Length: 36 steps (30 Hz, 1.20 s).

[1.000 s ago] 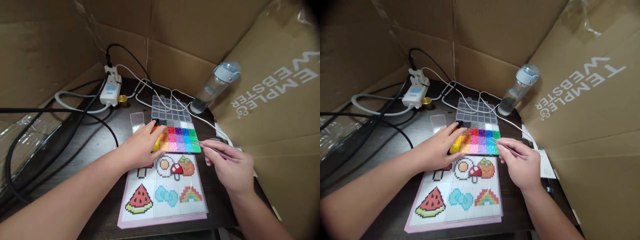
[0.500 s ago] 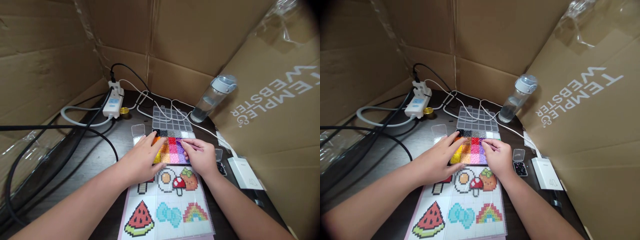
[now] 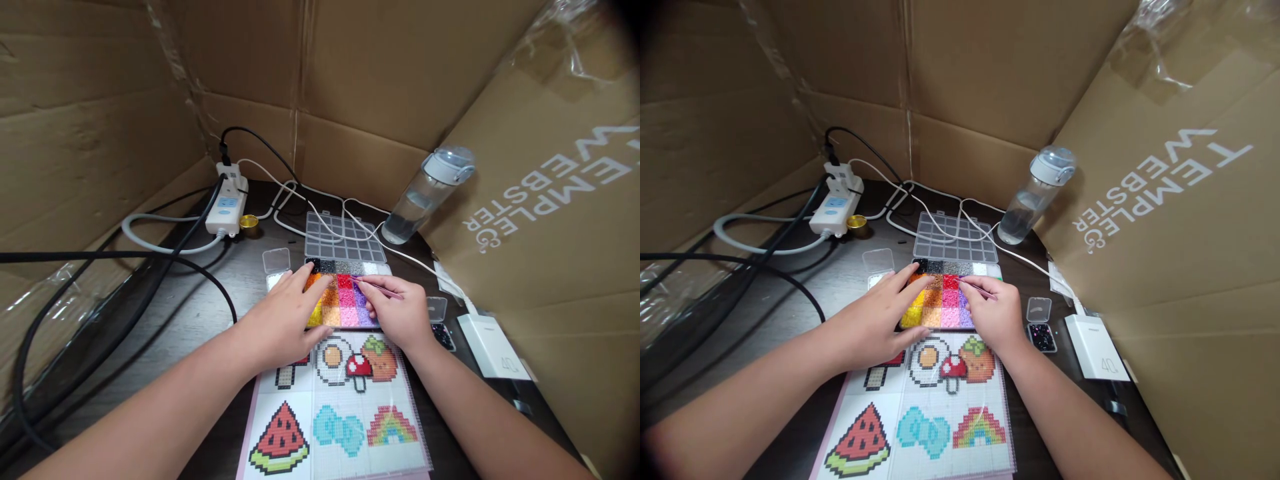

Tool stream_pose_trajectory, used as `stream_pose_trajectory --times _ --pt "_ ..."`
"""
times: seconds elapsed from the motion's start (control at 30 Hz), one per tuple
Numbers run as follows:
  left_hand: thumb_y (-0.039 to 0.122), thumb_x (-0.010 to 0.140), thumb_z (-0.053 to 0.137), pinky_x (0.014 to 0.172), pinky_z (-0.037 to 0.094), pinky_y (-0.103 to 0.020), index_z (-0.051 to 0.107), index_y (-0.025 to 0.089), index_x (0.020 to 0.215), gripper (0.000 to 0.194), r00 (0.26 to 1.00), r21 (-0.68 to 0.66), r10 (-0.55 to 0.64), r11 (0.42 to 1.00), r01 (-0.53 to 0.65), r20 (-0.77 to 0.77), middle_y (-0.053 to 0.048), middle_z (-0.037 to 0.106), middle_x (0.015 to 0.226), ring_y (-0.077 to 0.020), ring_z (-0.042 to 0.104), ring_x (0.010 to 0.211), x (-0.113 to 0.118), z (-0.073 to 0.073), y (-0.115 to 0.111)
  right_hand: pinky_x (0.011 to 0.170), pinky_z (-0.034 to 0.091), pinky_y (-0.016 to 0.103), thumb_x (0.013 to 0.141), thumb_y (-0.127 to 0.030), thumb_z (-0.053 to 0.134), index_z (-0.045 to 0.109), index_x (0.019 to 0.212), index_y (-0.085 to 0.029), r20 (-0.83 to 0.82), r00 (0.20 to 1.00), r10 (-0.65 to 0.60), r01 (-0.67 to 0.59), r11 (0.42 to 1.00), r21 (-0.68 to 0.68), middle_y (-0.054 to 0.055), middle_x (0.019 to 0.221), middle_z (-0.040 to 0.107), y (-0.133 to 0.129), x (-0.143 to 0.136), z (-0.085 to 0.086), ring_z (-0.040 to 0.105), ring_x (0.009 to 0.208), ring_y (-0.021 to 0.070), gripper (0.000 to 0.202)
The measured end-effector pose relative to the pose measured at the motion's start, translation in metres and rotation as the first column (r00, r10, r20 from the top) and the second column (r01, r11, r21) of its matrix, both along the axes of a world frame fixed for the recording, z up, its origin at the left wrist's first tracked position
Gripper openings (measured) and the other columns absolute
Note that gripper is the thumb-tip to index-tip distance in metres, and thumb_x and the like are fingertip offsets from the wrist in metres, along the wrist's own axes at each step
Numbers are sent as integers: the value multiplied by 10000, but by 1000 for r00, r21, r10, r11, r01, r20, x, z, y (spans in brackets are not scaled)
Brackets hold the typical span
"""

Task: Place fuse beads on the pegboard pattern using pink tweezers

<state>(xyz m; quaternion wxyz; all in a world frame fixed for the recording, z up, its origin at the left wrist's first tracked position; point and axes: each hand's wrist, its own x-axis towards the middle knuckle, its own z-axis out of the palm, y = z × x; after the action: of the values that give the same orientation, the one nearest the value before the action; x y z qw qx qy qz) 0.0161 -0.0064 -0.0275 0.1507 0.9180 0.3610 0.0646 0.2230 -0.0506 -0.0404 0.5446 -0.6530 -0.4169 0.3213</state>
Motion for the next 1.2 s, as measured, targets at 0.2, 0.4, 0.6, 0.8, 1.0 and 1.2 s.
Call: stream_pose_trajectory --times 0.2,0.4,0.6,0.8,1.0,1.2 --pt "486 905 589 1191 278 -545 303 201 1540 753 1000 -21 10 1000 -11 -20 -259 276 1609 -371 257 1505 2 -1 1 382 454 231 697 -370 789 796 804 -132 9 1000 -16 16 1000 -7 -4 469 601 4 -4 -1 508 388 103 261" --pt "487 909 591 1200 259 -531 301 198 1547 758 999 -27 10 1000 -11 -34 -261 265 1612 -369 244 1509 2 -2 1 377 428 216 711 -373 783 794 818 -131 35 999 -10 11 1000 -20 -12 460 581 5 -5 -3 483 386 92 265" --pt "487 908 587 1197 260 -540 305 192 1547 758 1000 -26 7 1000 -8 -24 -263 268 1610 -375 249 1507 1 -4 1 386 437 218 711 -383 787 789 820 -134 22 999 -24 25 1000 -18 -15 462 574 5 -4 -3 494 395 96 272" --pt "473 905 597 1181 288 -555 327 186 1537 745 1000 -25 6 1000 -6 -8 -264 289 1600 -395 273 1494 1 -2 1 395 440 220 714 -378 783 792 833 -131 22 1000 -22 22 1000 -4 -14 466 578 5 -5 -3 497 402 96 275" --pt "477 910 591 1171 313 -547 306 193 1546 753 1000 -24 6 1000 -7 -30 -262 277 1606 -377 262 1502 1 0 -1 398 443 238 714 -375 771 797 822 -129 61 998 29 -28 1000 -10 -4 466 586 6 -5 -5 523 411 115 270" --pt "481 910 584 1161 328 -547 315 180 1545 752 999 -32 6 999 -7 -32 -269 278 1603 -388 258 1501 2 0 0 437 478 257 724 -385 769 797 793 -144 100 995 6 -4 1000 -16 17 505 621 2 0 -2 575 469 140 253"
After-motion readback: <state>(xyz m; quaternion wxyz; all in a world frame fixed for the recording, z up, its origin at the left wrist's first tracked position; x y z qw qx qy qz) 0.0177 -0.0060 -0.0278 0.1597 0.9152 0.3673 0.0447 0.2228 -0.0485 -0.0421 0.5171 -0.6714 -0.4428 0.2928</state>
